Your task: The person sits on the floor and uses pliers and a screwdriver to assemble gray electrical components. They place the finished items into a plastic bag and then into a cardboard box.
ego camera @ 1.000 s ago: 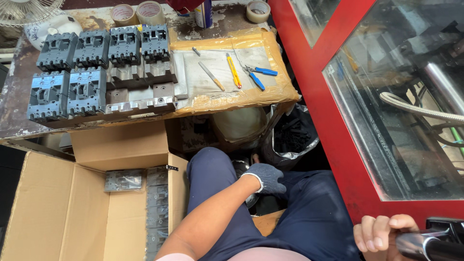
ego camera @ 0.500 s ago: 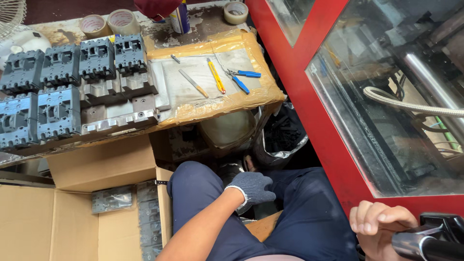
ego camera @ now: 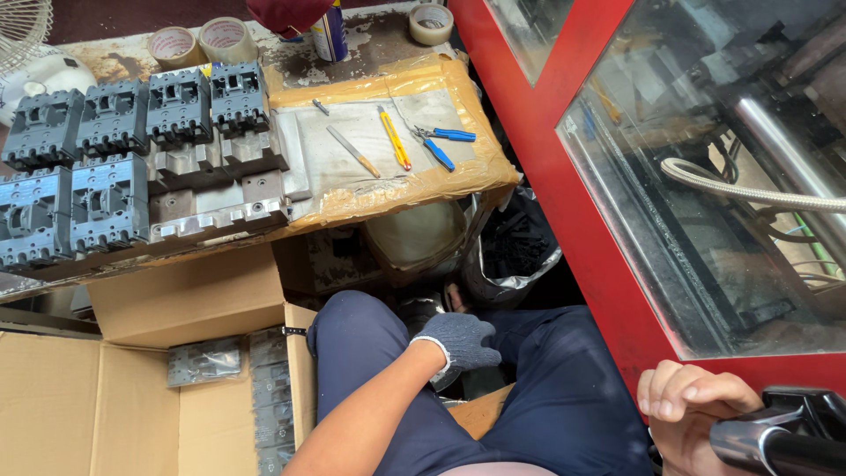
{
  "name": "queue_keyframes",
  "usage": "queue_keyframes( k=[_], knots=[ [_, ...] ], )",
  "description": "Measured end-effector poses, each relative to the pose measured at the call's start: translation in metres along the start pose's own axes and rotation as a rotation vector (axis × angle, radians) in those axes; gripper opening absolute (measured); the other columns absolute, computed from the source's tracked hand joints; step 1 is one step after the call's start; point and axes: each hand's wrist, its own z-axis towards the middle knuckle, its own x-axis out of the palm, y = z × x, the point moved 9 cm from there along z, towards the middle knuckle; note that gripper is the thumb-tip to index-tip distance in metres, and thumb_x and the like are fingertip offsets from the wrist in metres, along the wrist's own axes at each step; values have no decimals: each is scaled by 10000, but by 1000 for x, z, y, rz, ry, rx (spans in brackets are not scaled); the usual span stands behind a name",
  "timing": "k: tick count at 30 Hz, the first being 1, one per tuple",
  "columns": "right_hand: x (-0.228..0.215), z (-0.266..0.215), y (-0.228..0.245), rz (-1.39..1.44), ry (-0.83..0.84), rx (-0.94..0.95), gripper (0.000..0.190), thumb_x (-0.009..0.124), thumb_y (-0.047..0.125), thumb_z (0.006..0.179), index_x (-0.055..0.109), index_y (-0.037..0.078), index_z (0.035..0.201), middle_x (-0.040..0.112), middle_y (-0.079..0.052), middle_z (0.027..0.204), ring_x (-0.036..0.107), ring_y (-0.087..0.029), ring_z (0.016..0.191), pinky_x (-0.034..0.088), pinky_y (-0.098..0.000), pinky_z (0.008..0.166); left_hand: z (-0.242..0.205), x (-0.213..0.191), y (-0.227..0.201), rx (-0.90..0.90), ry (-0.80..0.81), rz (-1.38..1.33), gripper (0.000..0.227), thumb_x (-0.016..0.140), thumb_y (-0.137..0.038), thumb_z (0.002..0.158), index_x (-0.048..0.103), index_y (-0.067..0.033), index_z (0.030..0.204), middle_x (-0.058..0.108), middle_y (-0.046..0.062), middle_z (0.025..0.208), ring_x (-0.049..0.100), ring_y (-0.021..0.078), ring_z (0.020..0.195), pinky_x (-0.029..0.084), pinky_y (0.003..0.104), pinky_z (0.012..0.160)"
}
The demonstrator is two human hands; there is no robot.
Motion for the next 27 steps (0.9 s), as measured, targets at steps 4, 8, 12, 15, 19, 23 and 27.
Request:
queue_keyframes(
  k=[4,8,12,15,19,23,27],
  knots=[
    [-10,-4,-3,45,-68,51,667,606,563,980,624,-64,1205,650,-231,968,584,-321,866,449,-484,756,-4,4,2,-5,18,-15,584,588,-596,859,693,-139,1206,733,146,1110,705,345,1038,555,485,876],
    [-3,7,-9,115,-102,-61,813,610,674,878,638,-90,1157,648,-240,887,545,-308,826,404,-468,735,-13,-7,0,4,-69,-51,553,582,-580,874,697,-152,1205,718,159,1113,688,360,1043,540,489,886],
    [7,30,-16,22,-155,-191,1044,503,886,802,685,-106,1074,657,-231,836,521,-271,772,433,-383,677,-25,-28,-4,-13,-178,-175,541,581,-561,863,694,-171,1221,731,128,1127,684,339,1053,533,471,900],
    [7,50,-16,-66,-264,-216,1131,449,960,689,692,-90,1030,645,-224,762,564,-299,709,435,-433,677,-34,-70,-21,59,-384,-315,468,622,-474,893,716,-157,1224,742,131,1140,693,332,1054,538,441,910],
    [33,80,-30,-83,-112,-130,1061,441,924,827,701,-82,1044,691,-195,835,615,-256,776,454,-348,676,-73,-161,-71,452,-798,-747,352,683,-249,970,704,-51,1260,764,141,1197,758,255,1097,578,351,947],
    [21,109,-71,116,-303,13,833,491,746,864,675,-32,1098,701,-151,944,634,-235,882,480,-342,773,-103,-225,-159,735,-756,-759,553,732,-234,934,600,-64,1443,734,95,1138,726,187,980,603,313,917],
    [-21,93,-124,432,-741,145,460,622,390,893,633,75,1228,730,-95,1139,667,-186,1037,508,-342,897,-98,-260,-223,942,-768,-724,658,779,-250,903,529,-52,1478,687,116,1291,693,201,1138,559,315,987]
  ],
)
